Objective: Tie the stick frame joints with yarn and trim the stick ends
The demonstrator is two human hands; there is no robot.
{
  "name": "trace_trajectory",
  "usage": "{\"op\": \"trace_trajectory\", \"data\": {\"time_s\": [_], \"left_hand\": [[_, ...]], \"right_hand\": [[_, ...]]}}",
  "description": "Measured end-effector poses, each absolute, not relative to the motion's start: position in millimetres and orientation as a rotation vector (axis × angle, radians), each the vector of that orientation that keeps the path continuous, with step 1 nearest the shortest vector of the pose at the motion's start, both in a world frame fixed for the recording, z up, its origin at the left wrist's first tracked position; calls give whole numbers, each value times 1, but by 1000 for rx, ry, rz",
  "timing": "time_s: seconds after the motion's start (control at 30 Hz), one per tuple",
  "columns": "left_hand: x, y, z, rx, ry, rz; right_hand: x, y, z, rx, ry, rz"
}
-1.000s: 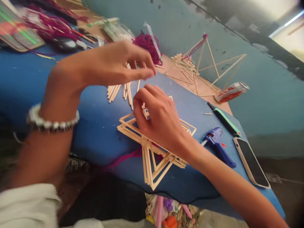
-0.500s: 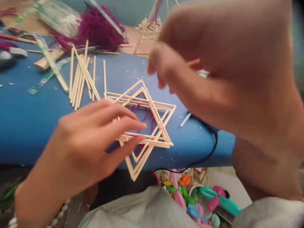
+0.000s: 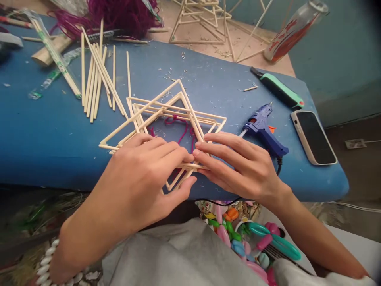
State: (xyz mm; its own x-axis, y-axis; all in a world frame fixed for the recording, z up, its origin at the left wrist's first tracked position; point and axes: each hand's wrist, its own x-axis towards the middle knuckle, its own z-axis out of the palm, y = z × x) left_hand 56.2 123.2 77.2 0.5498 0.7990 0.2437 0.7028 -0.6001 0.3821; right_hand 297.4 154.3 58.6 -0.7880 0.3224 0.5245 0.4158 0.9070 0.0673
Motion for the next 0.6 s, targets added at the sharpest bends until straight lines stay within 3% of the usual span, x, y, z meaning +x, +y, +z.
{"op": "trace_trajectory", "data": {"time_s": [0.6], "left_hand": [[63, 128, 84, 2291, 1426, 523]], "right_hand": [[289, 152, 41, -469, -2466, -810]]}}
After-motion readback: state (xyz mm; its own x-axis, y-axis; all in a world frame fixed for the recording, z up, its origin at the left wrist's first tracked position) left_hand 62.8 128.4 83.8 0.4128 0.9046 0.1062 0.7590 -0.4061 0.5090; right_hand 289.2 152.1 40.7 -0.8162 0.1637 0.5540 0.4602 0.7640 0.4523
